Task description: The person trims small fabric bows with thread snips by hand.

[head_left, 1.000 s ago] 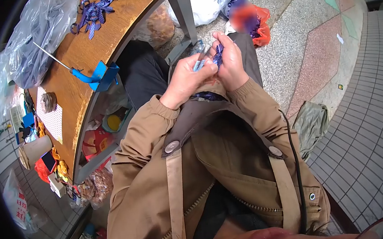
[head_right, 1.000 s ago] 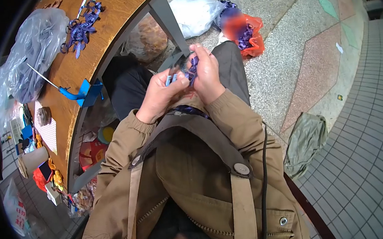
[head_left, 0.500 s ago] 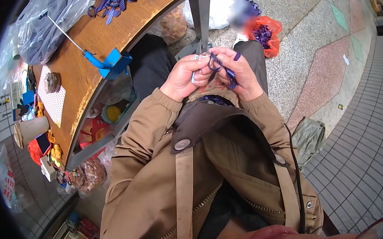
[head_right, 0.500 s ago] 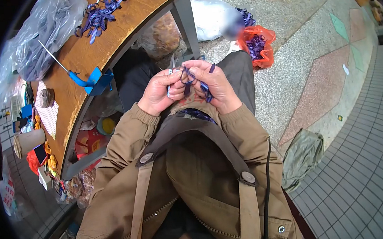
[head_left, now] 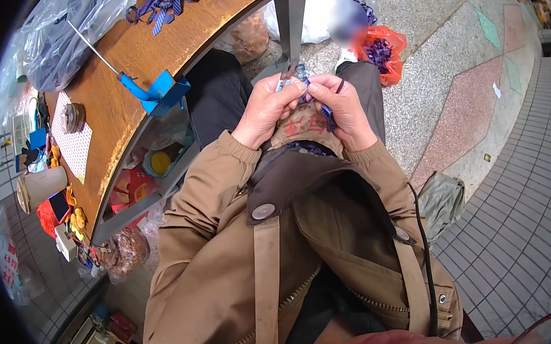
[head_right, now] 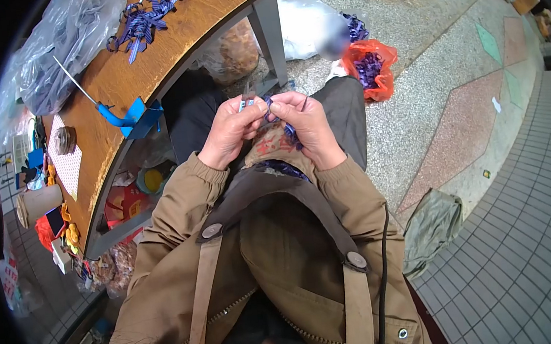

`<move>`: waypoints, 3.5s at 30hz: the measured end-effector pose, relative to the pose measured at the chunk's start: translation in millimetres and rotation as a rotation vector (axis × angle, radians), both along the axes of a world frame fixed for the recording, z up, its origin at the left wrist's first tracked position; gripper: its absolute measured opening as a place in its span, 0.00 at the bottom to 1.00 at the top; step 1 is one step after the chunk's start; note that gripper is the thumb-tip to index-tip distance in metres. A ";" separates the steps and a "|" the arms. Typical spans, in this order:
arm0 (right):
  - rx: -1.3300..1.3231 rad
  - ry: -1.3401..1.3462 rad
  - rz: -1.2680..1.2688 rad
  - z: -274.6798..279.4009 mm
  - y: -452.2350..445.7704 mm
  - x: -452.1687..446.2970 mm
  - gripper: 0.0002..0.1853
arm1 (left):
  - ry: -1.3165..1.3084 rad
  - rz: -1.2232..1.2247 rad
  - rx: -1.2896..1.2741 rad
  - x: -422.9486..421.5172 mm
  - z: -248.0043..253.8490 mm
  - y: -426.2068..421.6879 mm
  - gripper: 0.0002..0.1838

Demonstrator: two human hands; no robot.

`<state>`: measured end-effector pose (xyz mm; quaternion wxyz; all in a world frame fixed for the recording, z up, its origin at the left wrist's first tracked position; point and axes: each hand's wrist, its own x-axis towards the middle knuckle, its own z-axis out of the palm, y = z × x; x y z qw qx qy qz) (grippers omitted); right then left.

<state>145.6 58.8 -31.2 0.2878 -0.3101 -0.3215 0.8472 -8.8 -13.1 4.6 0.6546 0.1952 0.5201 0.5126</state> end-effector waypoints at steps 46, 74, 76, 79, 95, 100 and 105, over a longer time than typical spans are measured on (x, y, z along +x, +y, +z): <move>0.114 -0.036 0.117 -14.9 -0.2 -8.8 0.04 | 0.928 -0.015 0.164 -9.7 -10.5 11.4 0.08; -0.077 -0.090 0.018 -8.1 -5.8 1.3 0.04 | 0.477 0.053 0.165 -4.0 -24.6 10.4 0.07; -0.060 -0.085 0.007 -10.8 -4.6 1.2 0.04 | 0.280 0.118 0.082 -3.6 -22.7 10.9 0.07; -0.120 -0.080 -0.052 -5.4 -1.3 2.6 0.04 | 0.458 0.034 0.079 -8.5 -23.3 7.9 0.08; -0.239 -0.045 -0.060 -7.7 0.1 5.9 0.05 | 1.129 -0.118 0.263 1.7 -23.0 -3.8 0.14; -0.249 -0.028 -0.057 -6.0 -1.4 3.1 0.05 | 1.071 -0.091 0.241 2.9 -26.1 -2.8 0.13; -0.263 -0.024 -0.074 -4.0 -2.9 1.8 0.05 | 1.021 -0.108 0.250 2.1 -23.9 -2.7 0.13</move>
